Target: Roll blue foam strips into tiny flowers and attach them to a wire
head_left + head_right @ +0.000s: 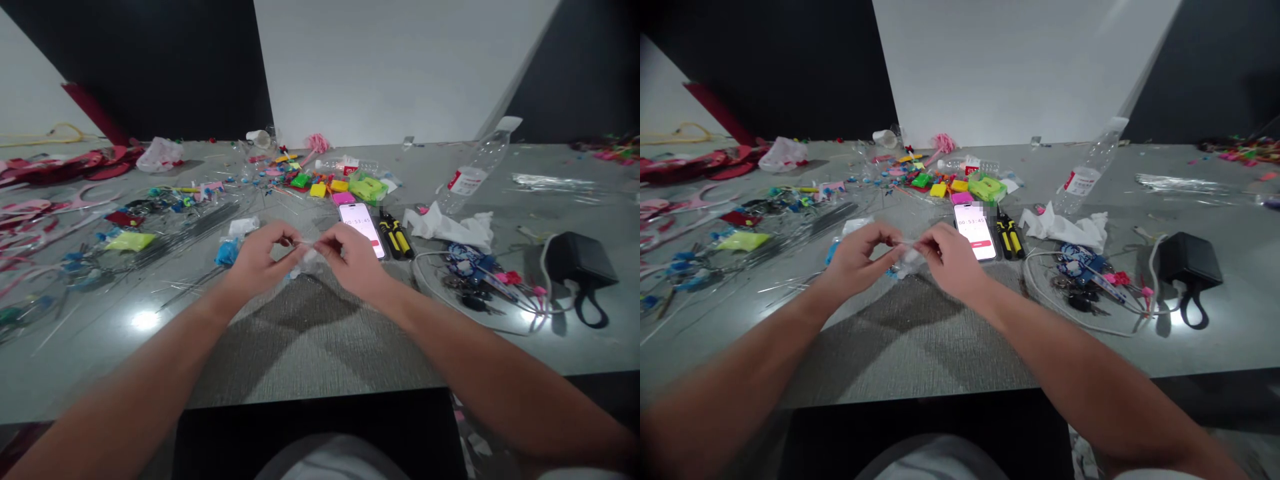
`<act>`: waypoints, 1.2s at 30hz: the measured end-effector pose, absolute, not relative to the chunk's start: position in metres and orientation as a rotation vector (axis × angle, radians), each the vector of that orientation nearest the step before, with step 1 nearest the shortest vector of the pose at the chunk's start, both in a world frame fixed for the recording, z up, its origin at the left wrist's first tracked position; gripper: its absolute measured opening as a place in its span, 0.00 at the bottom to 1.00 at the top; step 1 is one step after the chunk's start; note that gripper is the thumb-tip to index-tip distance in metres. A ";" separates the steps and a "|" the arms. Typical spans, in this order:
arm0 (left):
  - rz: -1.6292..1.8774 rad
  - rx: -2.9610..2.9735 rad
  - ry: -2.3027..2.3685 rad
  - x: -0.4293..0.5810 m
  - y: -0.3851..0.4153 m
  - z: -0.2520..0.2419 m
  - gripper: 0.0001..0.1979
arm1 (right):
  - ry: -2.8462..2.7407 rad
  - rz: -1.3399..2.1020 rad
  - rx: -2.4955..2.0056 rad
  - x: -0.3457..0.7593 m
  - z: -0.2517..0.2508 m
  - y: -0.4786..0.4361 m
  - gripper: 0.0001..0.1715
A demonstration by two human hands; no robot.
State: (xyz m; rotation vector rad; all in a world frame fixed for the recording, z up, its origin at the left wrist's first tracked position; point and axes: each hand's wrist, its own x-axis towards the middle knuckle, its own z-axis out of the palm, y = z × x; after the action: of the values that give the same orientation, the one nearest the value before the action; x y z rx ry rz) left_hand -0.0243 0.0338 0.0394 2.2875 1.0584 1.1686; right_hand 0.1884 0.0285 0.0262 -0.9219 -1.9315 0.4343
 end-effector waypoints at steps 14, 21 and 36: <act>1.139 2.148 1.066 -0.026 0.032 0.043 0.05 | -2.002 0.421 -0.903 0.190 0.030 0.029 0.14; 1.305 1.653 1.319 -0.041 0.055 0.030 0.10 | -1.924 0.465 -1.025 0.193 0.030 0.030 0.17; 1.032 1.220 1.496 -0.049 0.123 0.034 0.18 | -2.032 0.641 -1.092 0.190 0.023 0.029 0.18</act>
State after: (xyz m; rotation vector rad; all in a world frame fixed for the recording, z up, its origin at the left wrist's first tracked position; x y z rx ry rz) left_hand -0.0492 0.1229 0.0337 1.2196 1.4956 1.0318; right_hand 0.1899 0.0289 0.0226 -1.0916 -2.0321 0.6406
